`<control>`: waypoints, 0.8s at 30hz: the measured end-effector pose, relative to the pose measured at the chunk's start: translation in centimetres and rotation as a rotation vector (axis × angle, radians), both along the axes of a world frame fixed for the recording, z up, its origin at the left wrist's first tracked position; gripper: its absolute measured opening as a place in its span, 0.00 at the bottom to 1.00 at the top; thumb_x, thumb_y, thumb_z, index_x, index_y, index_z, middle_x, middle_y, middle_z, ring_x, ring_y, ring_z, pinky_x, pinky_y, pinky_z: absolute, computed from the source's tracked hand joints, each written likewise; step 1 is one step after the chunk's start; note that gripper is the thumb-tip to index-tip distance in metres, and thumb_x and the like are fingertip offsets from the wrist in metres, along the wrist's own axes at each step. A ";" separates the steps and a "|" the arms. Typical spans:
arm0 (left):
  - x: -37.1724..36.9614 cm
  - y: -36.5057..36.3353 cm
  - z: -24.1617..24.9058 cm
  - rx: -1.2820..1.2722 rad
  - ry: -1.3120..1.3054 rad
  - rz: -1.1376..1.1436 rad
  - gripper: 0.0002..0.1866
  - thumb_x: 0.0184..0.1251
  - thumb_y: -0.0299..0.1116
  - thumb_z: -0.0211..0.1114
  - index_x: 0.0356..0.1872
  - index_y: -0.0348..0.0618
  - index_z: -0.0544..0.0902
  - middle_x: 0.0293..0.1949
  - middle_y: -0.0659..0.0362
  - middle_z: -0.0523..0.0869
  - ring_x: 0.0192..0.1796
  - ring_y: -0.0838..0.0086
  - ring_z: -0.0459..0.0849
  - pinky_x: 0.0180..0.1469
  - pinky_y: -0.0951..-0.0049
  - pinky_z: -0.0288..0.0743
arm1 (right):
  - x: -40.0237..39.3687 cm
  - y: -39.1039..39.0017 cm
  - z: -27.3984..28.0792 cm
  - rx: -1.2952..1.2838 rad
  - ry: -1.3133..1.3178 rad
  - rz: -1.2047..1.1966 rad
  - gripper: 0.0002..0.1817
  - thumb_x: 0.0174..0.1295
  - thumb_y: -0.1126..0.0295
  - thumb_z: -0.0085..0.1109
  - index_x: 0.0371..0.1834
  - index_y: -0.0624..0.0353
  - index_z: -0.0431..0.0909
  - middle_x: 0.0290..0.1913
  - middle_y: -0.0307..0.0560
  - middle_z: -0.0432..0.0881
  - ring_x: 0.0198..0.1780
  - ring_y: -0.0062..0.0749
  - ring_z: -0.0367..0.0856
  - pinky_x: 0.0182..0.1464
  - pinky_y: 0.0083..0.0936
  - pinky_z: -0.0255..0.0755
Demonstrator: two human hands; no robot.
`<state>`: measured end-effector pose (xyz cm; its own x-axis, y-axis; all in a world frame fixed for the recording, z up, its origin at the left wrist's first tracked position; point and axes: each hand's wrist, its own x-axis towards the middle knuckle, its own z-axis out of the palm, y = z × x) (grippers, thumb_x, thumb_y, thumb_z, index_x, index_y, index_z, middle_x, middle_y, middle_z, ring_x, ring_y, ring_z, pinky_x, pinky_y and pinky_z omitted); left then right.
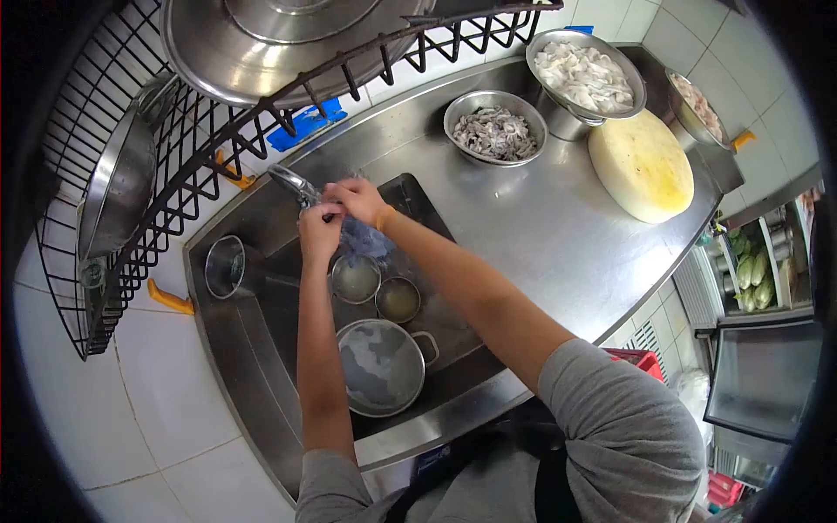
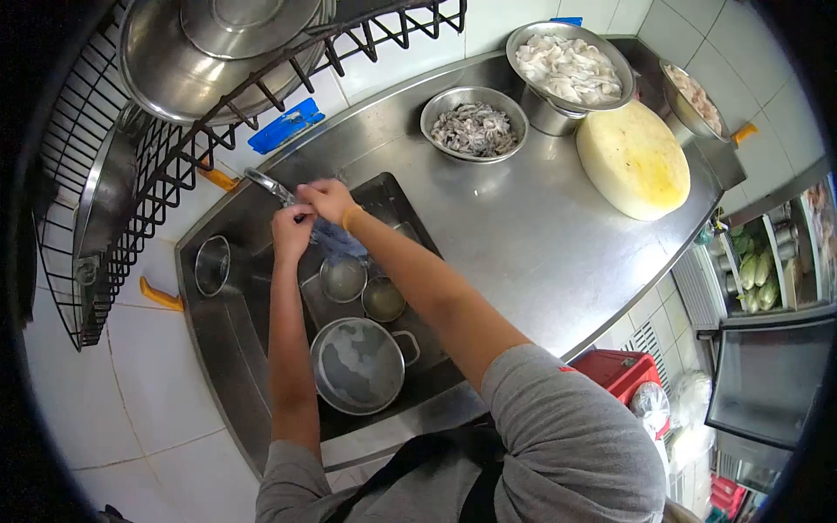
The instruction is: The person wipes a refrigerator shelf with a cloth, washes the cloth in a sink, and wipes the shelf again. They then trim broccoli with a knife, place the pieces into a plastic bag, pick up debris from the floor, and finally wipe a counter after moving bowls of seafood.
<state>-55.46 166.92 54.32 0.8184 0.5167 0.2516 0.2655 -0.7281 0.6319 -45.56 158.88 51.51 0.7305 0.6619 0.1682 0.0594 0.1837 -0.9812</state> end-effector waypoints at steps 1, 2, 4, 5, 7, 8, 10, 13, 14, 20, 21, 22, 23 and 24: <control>-0.1 -1.4 2.2 -0.124 -0.114 -0.076 0.05 0.50 0.25 0.66 0.28 0.36 0.83 0.31 0.51 0.85 0.35 0.67 0.83 0.40 0.70 0.75 | 0.2 -0.9 -1.7 -0.116 0.030 -0.041 0.23 0.59 0.49 0.51 0.30 0.61 0.82 0.29 0.52 0.82 0.34 0.30 0.79 0.41 0.27 0.71; -0.4 -2.6 4.3 -0.248 -0.224 -0.154 0.04 0.52 0.24 0.64 0.29 0.36 0.84 0.32 0.52 0.86 0.36 0.72 0.84 0.41 0.74 0.74 | 0.2 -1.8 -3.7 -0.231 0.064 -0.084 0.26 0.60 0.46 0.49 0.33 0.61 0.82 0.32 0.52 0.82 0.38 0.29 0.79 0.45 0.26 0.70; -1.0 -3.9 6.8 -0.274 -0.320 -0.199 0.06 0.55 0.22 0.62 0.34 0.38 0.84 0.34 0.60 0.85 0.37 0.78 0.80 0.41 0.78 0.71 | 0.0 -2.3 -8.6 -0.234 0.067 -0.281 0.31 0.60 0.40 0.45 0.41 0.58 0.82 0.42 0.52 0.81 0.48 0.28 0.76 0.54 0.25 0.65; -1.1 -4.4 7.3 -0.442 -0.533 -0.076 0.07 0.55 0.22 0.61 0.34 0.39 0.84 0.35 0.60 0.84 0.37 0.77 0.80 0.41 0.78 0.71 | -0.3 -2.5 -8.3 -0.232 0.063 -0.282 0.31 0.60 0.40 0.45 0.41 0.58 0.82 0.42 0.52 0.81 0.48 0.28 0.76 0.54 0.25 0.65; -1.1 -3.9 6.2 -0.820 -0.780 0.246 0.08 0.55 0.27 0.59 0.37 0.43 0.80 0.36 0.63 0.80 0.37 0.75 0.77 0.41 0.76 0.70 | -1.0 -2.4 -7.5 0.437 0.851 -0.161 0.25 0.59 0.46 0.51 0.48 0.53 0.80 0.50 0.53 0.77 0.53 0.34 0.73 0.58 0.25 0.61; 0.2 -3.1 3.5 -0.840 -0.754 0.411 0.09 0.57 0.31 0.56 0.39 0.45 0.75 0.37 0.65 0.77 0.38 0.75 0.76 0.40 0.76 0.68 | -1.9 -2.2 -5.9 0.438 0.847 -0.156 0.25 0.59 0.46 0.51 0.48 0.53 0.80 0.50 0.53 0.77 0.53 0.34 0.73 0.58 0.25 0.61; 2.1 -1.6 -3.0 -1.063 -0.630 0.399 0.11 0.59 0.35 0.55 0.42 0.46 0.73 0.38 0.66 0.75 0.41 0.75 0.74 0.44 0.76 0.67 | -4.7 -1.5 -0.8 0.603 0.520 -0.346 0.16 0.57 0.55 0.58 0.44 0.51 0.81 0.49 0.51 0.78 0.51 0.40 0.74 0.57 0.29 0.64; 2.6 0.1 -10.2 -1.778 -0.882 -0.186 0.11 0.59 0.38 0.56 0.41 0.46 0.73 0.38 0.64 0.75 0.40 0.76 0.74 0.43 0.73 0.68 | -7.4 -0.9 2.3 0.183 -0.351 -0.424 0.12 0.54 0.62 0.61 0.25 0.59 0.79 0.33 0.51 0.79 0.43 0.46 0.77 0.46 0.34 0.70; 2.3 -0.1 -10.3 -1.653 -0.845 -0.134 0.12 0.58 0.38 0.57 0.41 0.45 0.74 0.38 0.64 0.75 0.41 0.76 0.75 0.43 0.73 0.69 | -6.9 -0.7 2.4 0.188 -0.354 -0.424 0.12 0.54 0.62 0.61 0.25 0.59 0.79 0.33 0.51 0.79 0.43 0.46 0.77 0.46 0.34 0.70; 2.4 -3.8 -4.5 -1.195 -0.508 0.259 0.06 0.55 0.32 0.60 0.32 0.43 0.78 0.36 0.61 0.77 0.40 0.76 0.76 0.42 0.72 0.71 | 0.4 -0.5 0.0 -0.492 0.182 -0.519 0.37 0.60 0.36 0.35 0.35 0.59 0.82 0.35 0.62 0.80 0.43 0.54 0.78 0.47 0.39 0.70; 2.6 -4.5 -3.3 -1.181 -0.591 0.270 0.08 0.54 0.32 0.60 0.34 0.42 0.77 0.37 0.60 0.77 0.41 0.75 0.76 0.43 0.72 0.71 | 1.9 0.8 -3.8 -0.300 0.418 -0.498 0.38 0.58 0.34 0.34 0.40 0.57 0.81 0.40 0.61 0.80 0.50 0.48 0.76 0.52 0.36 0.66; 2.9 -5.1 -2.0 -1.169 -0.681 0.280 0.10 0.54 0.31 0.61 0.37 0.41 0.76 0.38 0.59 0.77 0.42 0.74 0.76 0.44 0.72 0.71 | 3.3 2.1 -7.5 -0.106 0.640 -0.468 0.39 0.57 0.32 0.33 0.45 0.55 0.81 0.45 0.59 0.80 0.56 0.42 0.74 0.58 0.34 0.62; 3.1 -4.8 -2.1 -1.169 -0.680 0.281 0.10 0.54 0.31 0.61 0.37 0.41 0.76 0.38 0.59 0.77 0.42 0.74 0.76 0.44 0.72 0.71 | 2.8 2.4 -7.5 -0.106 0.641 -0.467 0.39 0.57 0.32 0.33 0.45 0.55 0.81 0.45 0.59 0.80 0.56 0.42 0.74 0.58 0.34 0.62; 3.5 -3.9 -2.8 -1.193 -0.657 0.376 0.14 0.54 0.31 0.61 0.42 0.41 0.74 0.40 0.58 0.77 0.44 0.73 0.76 0.45 0.71 0.71 | 1.7 2.6 -6.9 0.029 0.606 -0.389 0.38 0.54 0.33 0.41 0.48 0.58 0.78 0.45 0.55 0.80 0.53 0.40 0.75 0.58 0.34 0.63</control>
